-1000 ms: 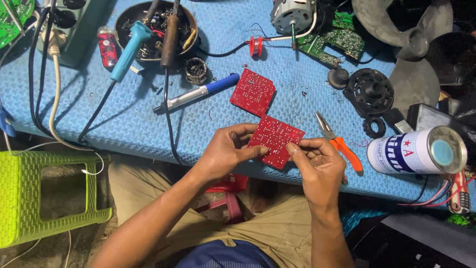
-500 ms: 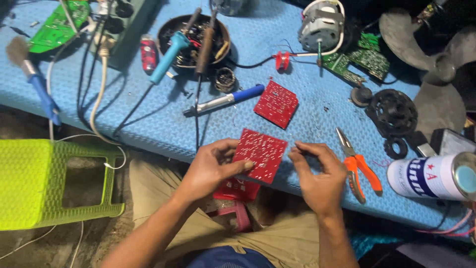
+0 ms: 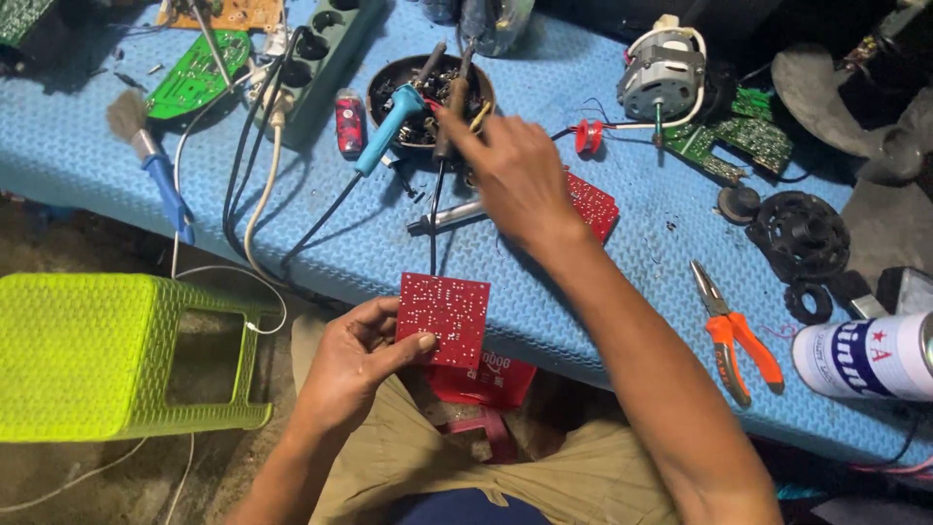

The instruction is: Assembling and soldering electronic components onto circuit boards using a soldering iron and pliers

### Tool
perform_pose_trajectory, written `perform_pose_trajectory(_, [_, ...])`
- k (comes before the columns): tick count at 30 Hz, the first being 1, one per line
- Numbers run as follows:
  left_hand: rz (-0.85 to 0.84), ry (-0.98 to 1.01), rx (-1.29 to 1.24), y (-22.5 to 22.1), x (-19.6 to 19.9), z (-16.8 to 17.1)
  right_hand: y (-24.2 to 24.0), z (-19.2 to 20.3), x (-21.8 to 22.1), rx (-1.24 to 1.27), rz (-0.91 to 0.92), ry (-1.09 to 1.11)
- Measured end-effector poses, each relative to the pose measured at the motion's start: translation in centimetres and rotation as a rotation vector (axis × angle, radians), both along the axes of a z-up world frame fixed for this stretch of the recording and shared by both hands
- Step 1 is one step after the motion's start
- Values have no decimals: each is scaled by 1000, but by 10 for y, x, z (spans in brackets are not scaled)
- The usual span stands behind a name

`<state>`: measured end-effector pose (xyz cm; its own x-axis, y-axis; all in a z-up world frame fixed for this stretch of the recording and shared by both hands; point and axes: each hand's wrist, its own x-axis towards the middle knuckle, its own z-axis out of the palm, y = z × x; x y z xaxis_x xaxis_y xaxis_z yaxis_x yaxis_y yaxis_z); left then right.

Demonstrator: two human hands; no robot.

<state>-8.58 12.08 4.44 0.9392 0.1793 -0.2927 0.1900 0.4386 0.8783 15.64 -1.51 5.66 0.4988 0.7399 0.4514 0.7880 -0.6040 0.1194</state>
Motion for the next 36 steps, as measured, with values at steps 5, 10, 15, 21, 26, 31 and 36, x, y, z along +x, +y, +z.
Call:
perform_pose_trajectory(5, [6,22,55,5,2,20,28,-11,27,-132,80,-82])
perform_pose_trajectory(10, [-27,-19,-3,1,14,16,2,-1,12,54,186,-206])
perform_pose_trajectory(15, [-50,-35,-36,-7,21,28,-63,23,-43,269,190,-129])
perform_pose_trajectory(21, [-120,-47,41,-34,51,9,-173,8,-116,686,-15,51])
perform_pose_trajectory(26, [-246,-84,57,-75,89,3,-227,-39,-143,992,-112,7])
perform_pose_trajectory(31, [-305,-150,70,-110,126,-24,-246,-62,-154,1032,-180,66])
perform_pose_trajectory(36, [-331,-167,132,-123,150,-32,-259,-69,-145,999,-231,-3])
